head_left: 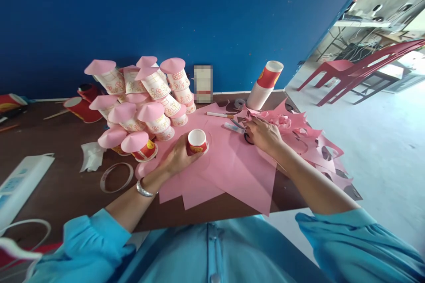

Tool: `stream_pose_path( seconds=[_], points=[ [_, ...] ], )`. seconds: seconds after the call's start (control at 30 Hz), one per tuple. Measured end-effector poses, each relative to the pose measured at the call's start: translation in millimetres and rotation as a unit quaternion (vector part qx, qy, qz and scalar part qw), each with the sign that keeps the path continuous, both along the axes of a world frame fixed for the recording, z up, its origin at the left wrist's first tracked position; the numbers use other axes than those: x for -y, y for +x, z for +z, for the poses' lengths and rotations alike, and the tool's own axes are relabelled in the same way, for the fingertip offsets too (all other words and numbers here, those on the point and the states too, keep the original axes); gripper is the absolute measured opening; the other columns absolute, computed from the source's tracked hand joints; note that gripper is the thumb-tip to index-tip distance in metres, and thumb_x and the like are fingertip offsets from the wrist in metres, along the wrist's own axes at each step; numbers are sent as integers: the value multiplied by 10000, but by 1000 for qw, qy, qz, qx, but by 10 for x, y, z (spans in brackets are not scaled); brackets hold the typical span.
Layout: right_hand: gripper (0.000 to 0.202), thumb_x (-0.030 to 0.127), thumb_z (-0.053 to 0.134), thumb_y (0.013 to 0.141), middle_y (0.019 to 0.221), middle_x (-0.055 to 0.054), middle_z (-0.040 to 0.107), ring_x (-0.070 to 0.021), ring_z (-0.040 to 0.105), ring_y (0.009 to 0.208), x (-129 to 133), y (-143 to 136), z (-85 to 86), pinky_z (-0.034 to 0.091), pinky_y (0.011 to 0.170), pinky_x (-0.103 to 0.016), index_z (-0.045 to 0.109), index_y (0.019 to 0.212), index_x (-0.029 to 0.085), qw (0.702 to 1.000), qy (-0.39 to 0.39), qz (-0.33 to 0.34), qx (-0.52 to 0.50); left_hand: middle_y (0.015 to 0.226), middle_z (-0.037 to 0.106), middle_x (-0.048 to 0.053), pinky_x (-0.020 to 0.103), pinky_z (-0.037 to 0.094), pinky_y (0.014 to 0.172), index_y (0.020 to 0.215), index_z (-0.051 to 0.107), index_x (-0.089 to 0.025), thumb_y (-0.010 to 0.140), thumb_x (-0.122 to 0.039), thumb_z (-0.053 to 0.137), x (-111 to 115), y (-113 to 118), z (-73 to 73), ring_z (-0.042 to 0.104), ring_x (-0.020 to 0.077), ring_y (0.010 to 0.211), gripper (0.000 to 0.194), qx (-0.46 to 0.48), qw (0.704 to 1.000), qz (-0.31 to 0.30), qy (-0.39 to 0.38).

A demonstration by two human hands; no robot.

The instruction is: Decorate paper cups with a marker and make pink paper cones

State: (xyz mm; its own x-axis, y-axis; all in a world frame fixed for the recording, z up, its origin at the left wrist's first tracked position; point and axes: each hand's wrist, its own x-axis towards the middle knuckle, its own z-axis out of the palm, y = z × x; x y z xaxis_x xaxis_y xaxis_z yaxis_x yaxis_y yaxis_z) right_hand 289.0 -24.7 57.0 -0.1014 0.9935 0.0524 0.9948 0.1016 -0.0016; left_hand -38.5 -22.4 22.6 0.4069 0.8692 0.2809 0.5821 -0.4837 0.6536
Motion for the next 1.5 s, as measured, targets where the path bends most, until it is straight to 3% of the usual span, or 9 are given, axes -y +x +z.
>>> stream_pose_path(
  seconds=[0.37,0.53,0.67,0.73,0.87,0.97,1.17,1.3,1.5],
  points=[
    [344,46,480,960,1341,-259,703,-348,608,1315,-870,-566,9,476,1074,-435,752,1169,66,994,-34,6,-102,1120,769,118,448,628,855,1167,619,-187,854,-523,765,-55,-10,5,750,306,999,482,22,999,0,-32],
    [283,132,486,1009,1280,-246,738,-342,681,1221,-717,-583,92,484,1074,-506,682,1212,108,977,-3,-5,-215,1388,673,194,528,581,1045,1367,576,-200,783,-562,852,-42,-73,-49,655,394,1279,740,58,997,-17,-49],
    [181,301,503,1056,1034,-96,814,-203,763,899,-493,-720,51,588,829,-337,636,1117,193,933,-44,69,-351,1524,583,153,478,555,1114,1509,476,-253,958,-667,612,-66,-131,-123,612,312,1373,703,179,980,-32,-76],
    [230,396,491,1061,975,-68,809,-163,742,827,-412,-828,-12,583,768,-291,620,1069,206,889,-65,105,-441,1420,641,140,447,571,1065,1455,533,-252,1046,-634,456,-77,-144,-132,664,264,1262,564,208,976,-15,-54],
    [389,541,773,863,886,-39,776,-135,630,723,-296,-977,-84,524,706,-274,675,1040,208,633,-89,127,-759,1110,689,93,408,580,899,1215,647,-222,1052,-551,528,-26,-155,-90,678,223,995,385,212,973,72,64],
    [393,503,859,815,807,-4,733,-127,595,679,-195,-971,-29,473,636,-264,728,1047,214,563,-109,129,-809,945,624,40,350,540,753,1123,638,-228,1037,-491,599,74,-166,-25,601,177,801,280,207,965,68,148],
    [265,470,830,900,839,-28,730,-150,630,754,93,-982,79,513,710,-294,798,937,209,598,-191,215,-748,842,609,14,297,508,656,1316,651,-210,1062,-532,544,248,-139,130,555,159,714,423,140,974,-27,179],
    [258,501,894,827,1068,-33,714,-201,655,1013,240,-1190,-5,547,960,-378,838,942,277,565,-148,188,-790,806,632,-3,281,490,611,1251,642,-217,1042,-534,589,310,-93,141,547,139,635,383,114,976,-48,177],
    [255,511,873,851,998,-38,667,-216,623,1023,366,-1299,-50,548,929,-385,830,925,270,606,-117,206,-759,778,648,-14,251,479,599,1052,647,-222,1032,-293,643,345,-20,150,583,120,633,73,119,963,-72,229]
  ],
)
